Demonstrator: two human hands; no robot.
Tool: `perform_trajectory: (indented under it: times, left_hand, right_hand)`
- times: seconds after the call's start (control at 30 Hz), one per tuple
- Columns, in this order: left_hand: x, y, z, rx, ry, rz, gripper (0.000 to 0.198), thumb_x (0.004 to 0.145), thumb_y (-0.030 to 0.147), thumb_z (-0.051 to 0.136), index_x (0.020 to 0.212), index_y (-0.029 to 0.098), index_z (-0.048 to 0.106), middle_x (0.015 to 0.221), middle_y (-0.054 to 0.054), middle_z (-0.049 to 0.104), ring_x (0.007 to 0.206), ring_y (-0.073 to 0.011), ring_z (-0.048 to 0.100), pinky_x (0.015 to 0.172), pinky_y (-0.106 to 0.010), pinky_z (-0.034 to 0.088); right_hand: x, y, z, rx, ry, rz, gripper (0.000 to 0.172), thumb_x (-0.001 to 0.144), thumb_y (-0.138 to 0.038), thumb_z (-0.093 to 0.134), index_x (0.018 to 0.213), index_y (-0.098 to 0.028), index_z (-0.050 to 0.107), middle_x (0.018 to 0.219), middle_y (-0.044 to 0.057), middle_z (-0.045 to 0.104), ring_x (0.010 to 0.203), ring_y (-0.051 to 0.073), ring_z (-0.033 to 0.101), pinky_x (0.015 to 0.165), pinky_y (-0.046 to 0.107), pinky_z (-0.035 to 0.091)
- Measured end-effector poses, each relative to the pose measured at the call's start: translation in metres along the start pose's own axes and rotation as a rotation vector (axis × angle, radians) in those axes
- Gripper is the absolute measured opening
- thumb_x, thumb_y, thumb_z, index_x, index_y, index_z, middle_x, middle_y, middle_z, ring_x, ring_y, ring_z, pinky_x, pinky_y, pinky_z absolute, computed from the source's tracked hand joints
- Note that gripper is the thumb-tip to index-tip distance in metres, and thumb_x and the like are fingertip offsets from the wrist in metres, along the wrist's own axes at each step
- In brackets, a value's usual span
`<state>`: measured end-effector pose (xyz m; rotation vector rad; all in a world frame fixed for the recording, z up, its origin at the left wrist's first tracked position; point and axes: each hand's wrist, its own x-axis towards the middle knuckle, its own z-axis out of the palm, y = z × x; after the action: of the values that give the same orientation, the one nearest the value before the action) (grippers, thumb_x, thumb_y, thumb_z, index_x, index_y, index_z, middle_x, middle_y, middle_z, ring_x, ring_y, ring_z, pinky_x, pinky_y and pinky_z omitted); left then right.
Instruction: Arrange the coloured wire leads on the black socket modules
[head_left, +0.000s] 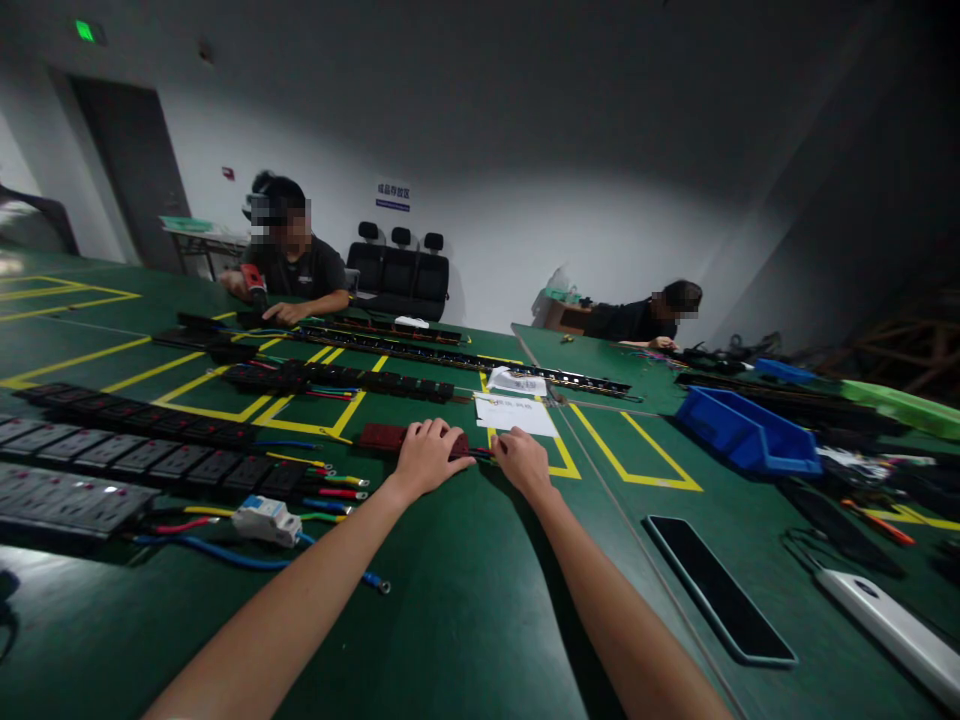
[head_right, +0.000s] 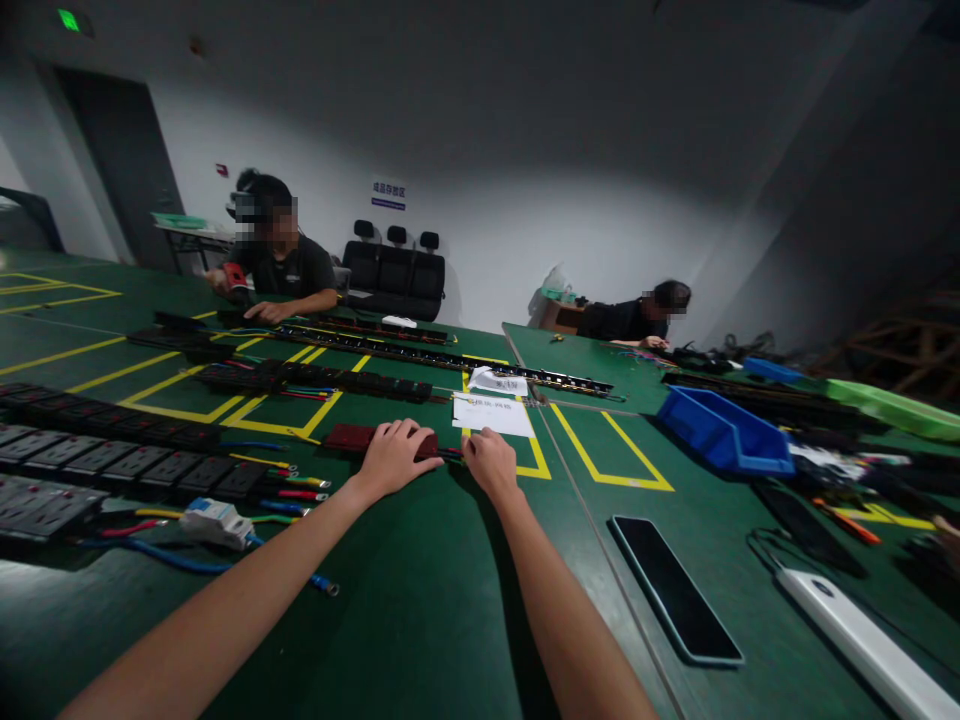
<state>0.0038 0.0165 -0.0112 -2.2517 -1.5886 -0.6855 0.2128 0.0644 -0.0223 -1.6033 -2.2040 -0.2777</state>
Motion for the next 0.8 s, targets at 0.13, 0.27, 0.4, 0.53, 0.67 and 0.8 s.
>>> perform_trajectory:
  times: [0.13,0.27,0.4,0.53,0.67,0.8]
  left_hand:
    - [0.0001,-0.0002,0.0007,0.000,0.005,-0.001,0.059,0.089,0.071,0.051,0.121,0.023,0.063,0.109,-0.010,0.061,0.103,-0.0277,0.055,0.090,-0.041,0.036]
    - [0.0000,0.0000,0.0013,0.004,0.010,-0.005,0.058,0.089,0.071,0.051,0.121,0.023,0.063,0.109,-0.010,0.061,0.103,-0.0277,0.054,0.090,-0.041,0.036]
    - [0.0001,0.0005,0.0003,-0.006,0.008,-0.011,0.058,0.089,0.070,0.052,0.121,0.023,0.063,0.110,-0.010,0.061,0.103,-0.0277,0.054,0.090,-0.041,0.036]
    - [0.0004,0.0007,-0.0009,-0.024,0.000,-0.011,0.059,0.089,0.070,0.051,0.122,0.022,0.063,0.110,-0.011,0.061,0.103,-0.0280,0.055,0.090,-0.042,0.036]
    - [0.0007,0.0003,-0.0009,-0.036,-0.007,-0.018,0.059,0.089,0.070,0.052,0.122,0.023,0.063,0.110,-0.011,0.061,0.104,-0.0283,0.055,0.091,-0.042,0.036]
    - [0.0006,0.0004,0.0001,-0.031,0.002,-0.024,0.058,0.088,0.070,0.053,0.122,0.023,0.063,0.110,-0.011,0.061,0.104,-0.0281,0.054,0.091,-0.042,0.036]
  right_hand:
    - [0.0005,0.0003,0.0027,-0.019,0.030,0.048,0.041,0.102,-0.037,0.046,0.076,-0.020,0.072,0.087,0.004,0.066,0.077,0.012,0.058,0.058,0.026,0.025]
    - [0.0010,0.0022,0.0049,-0.019,0.041,0.076,0.042,0.101,-0.037,0.045,0.076,-0.019,0.073,0.087,0.005,0.067,0.075,0.012,0.058,0.058,0.026,0.027]
    - [0.0013,0.0020,0.0032,-0.009,0.026,0.100,0.043,0.102,-0.038,0.044,0.078,-0.019,0.075,0.088,0.006,0.067,0.075,0.013,0.059,0.058,0.025,0.028]
    - [0.0017,-0.0003,-0.0003,-0.008,-0.009,0.154,0.044,0.102,-0.038,0.042,0.081,-0.019,0.076,0.092,0.008,0.068,0.075,0.013,0.061,0.059,0.025,0.031]
    - [0.0020,-0.0009,-0.0014,-0.011,-0.028,0.172,0.045,0.103,-0.039,0.042,0.082,-0.020,0.077,0.093,0.008,0.068,0.076,0.014,0.062,0.060,0.025,0.034]
    - [0.0024,-0.0002,-0.0010,-0.014,-0.042,0.202,0.045,0.102,-0.039,0.042,0.082,-0.020,0.077,0.094,0.008,0.068,0.077,0.014,0.063,0.061,0.025,0.034]
